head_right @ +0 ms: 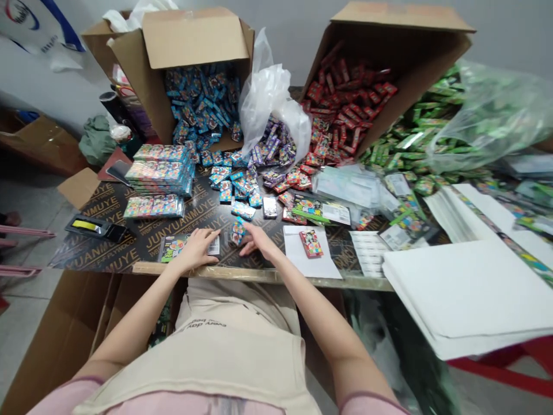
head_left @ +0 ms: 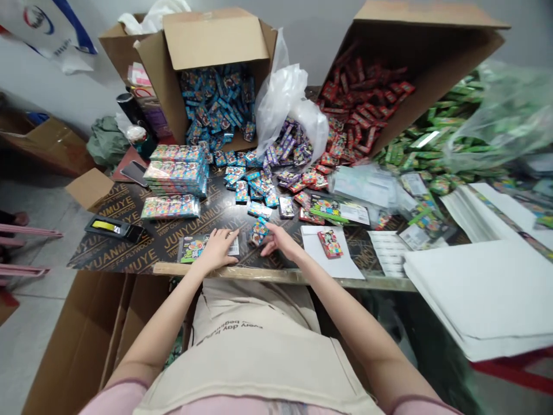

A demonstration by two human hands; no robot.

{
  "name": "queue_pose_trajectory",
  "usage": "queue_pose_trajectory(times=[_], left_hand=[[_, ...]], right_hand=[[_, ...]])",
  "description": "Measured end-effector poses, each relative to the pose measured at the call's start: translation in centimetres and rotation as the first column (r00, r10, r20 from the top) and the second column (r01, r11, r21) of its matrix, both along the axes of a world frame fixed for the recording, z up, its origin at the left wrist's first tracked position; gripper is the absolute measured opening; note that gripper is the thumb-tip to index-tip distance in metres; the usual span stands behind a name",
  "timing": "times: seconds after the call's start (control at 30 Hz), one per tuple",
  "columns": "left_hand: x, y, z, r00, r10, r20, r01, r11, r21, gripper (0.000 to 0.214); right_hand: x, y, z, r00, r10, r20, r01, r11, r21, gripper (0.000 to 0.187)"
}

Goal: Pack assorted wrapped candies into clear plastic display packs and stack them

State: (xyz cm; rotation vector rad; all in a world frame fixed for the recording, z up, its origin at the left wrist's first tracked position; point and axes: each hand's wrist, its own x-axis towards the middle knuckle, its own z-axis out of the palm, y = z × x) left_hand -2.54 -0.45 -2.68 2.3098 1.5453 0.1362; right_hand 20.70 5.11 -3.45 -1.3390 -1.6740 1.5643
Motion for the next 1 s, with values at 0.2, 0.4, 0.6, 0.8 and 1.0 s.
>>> queue_pose_trajectory(times=[0.2,0.4,0.6,0.8,1.0], left_hand=[[0.4,0.7,-0.3,0.999,-0.029,-0.022,0.030,0.998,0.047,0.086],[0.7,0.5,-0.2,0.995,-0.031,-0.090,0.036,0.997,0.064,0.078],[-0.2,0.4,-0.2,0.991,0.014,-0.134,-0.002,0.996,0.088,0.087],[-0.6,0.7,0.1,0.998,0.005,-0.060,0.002,0.994,0.109,0.095],[0.5,0.9,0.4,1.000,-0.024,0.009,0.023,0.991,0.129,0.088]], right_hand=[[5.3,-2.3,-0.7,0.941,-0.149,0.304,0.090,0.976,0.199,0.041],[5.2,-2.2,0.2,0.824,0.303,0.478,-0.531,0.708,0.466,0.057],[4.4,-2.0,-0.6,0.832,-0.017,0.555,-0.288,0.841,0.458,0.076],[6.4,-1.2,-0.2,0.834,0.191,0.518,-0.468,0.744,0.478,0.092],[6.3,-0.4,-1.5,0.927,0.165,0.338,-0.335,0.772,0.540,0.074]])
